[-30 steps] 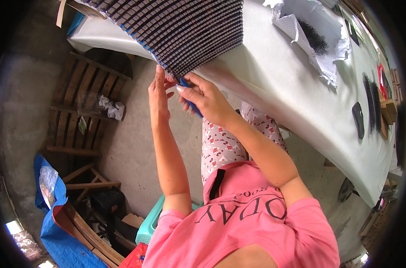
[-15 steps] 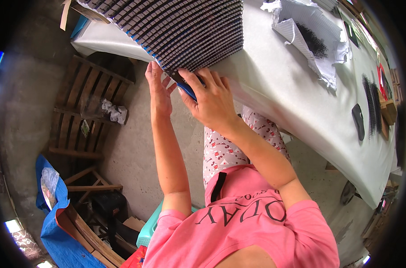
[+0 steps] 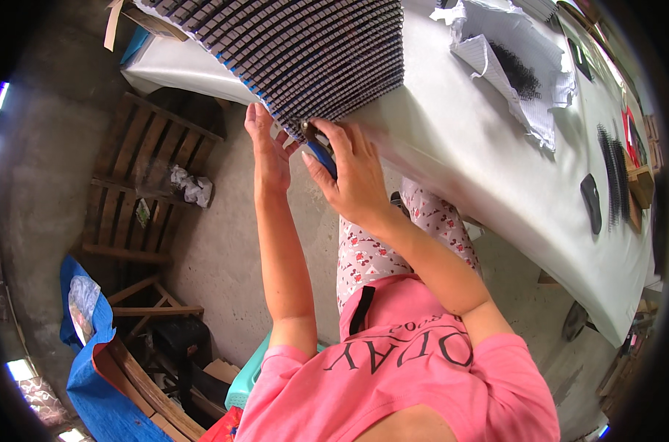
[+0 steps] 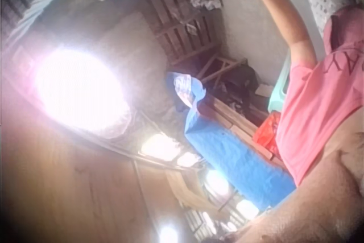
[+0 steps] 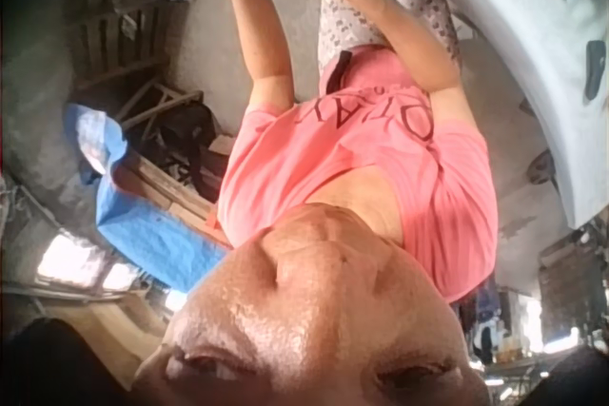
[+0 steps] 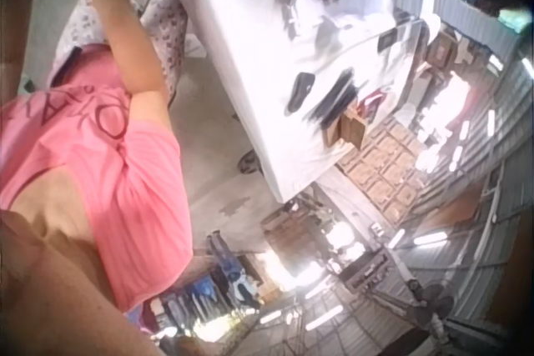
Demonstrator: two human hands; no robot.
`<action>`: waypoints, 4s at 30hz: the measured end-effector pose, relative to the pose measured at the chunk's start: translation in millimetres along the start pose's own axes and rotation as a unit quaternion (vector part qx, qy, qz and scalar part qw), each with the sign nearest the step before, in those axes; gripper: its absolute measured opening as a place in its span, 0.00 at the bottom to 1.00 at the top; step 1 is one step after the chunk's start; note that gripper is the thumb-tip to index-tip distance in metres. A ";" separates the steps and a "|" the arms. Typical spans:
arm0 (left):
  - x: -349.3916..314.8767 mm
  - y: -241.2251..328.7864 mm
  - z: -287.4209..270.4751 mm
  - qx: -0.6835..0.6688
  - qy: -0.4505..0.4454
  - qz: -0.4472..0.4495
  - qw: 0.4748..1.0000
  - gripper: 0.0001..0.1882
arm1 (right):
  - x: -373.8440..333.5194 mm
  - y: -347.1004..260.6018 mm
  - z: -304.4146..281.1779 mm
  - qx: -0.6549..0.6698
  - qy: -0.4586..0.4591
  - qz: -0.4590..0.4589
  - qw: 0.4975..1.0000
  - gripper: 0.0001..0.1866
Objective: The person using a pair of pliers to cut and bend the ends of the wire spirals on a large stack of notebooks.
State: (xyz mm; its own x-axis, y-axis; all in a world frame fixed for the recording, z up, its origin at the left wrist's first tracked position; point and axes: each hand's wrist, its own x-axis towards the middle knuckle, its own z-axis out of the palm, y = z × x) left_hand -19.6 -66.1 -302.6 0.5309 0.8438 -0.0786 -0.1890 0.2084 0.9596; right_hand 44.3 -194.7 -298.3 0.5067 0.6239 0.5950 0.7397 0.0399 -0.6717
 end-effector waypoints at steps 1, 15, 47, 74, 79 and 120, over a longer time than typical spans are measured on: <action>0.1 0.4 -0.3 -0.003 0.002 0.004 1.000 0.39 | 2.4 0.0 -1.8 -0.023 0.003 -0.009 1.000 0.23; 5.3 -1.1 -1.2 -0.055 -0.046 0.028 0.997 0.34 | 15.9 -2.1 1.7 -0.116 -0.012 -0.066 0.991 0.20; 3.7 5.1 8.5 -0.092 -0.020 0.019 0.995 0.38 | 20.2 -15.2 -19.6 -0.040 0.017 -0.045 0.998 0.21; 10.5 6.2 9.8 -0.109 -0.052 0.012 0.993 0.38 | 32.5 -19.4 -13.4 -0.091 0.013 -0.069 0.993 0.18; 13.7 -2.0 9.4 -0.125 -0.032 0.004 0.992 0.38 | 38.4 -24.4 -23.8 0.396 -0.188 0.224 0.870 0.19; 15.6 23.9 19.2 -0.120 -0.024 0.054 0.991 0.35 | 47.5 -26.2 -10.8 -0.023 0.028 -0.078 0.996 0.16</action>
State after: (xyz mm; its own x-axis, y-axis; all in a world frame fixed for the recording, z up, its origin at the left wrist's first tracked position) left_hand 0.1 -57.4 -275.7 0.5341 0.8445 0.0390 -0.4347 0.2347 0.8695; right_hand 53.8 -174.5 -247.7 0.4062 0.5684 0.7155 0.8307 0.0966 -0.5483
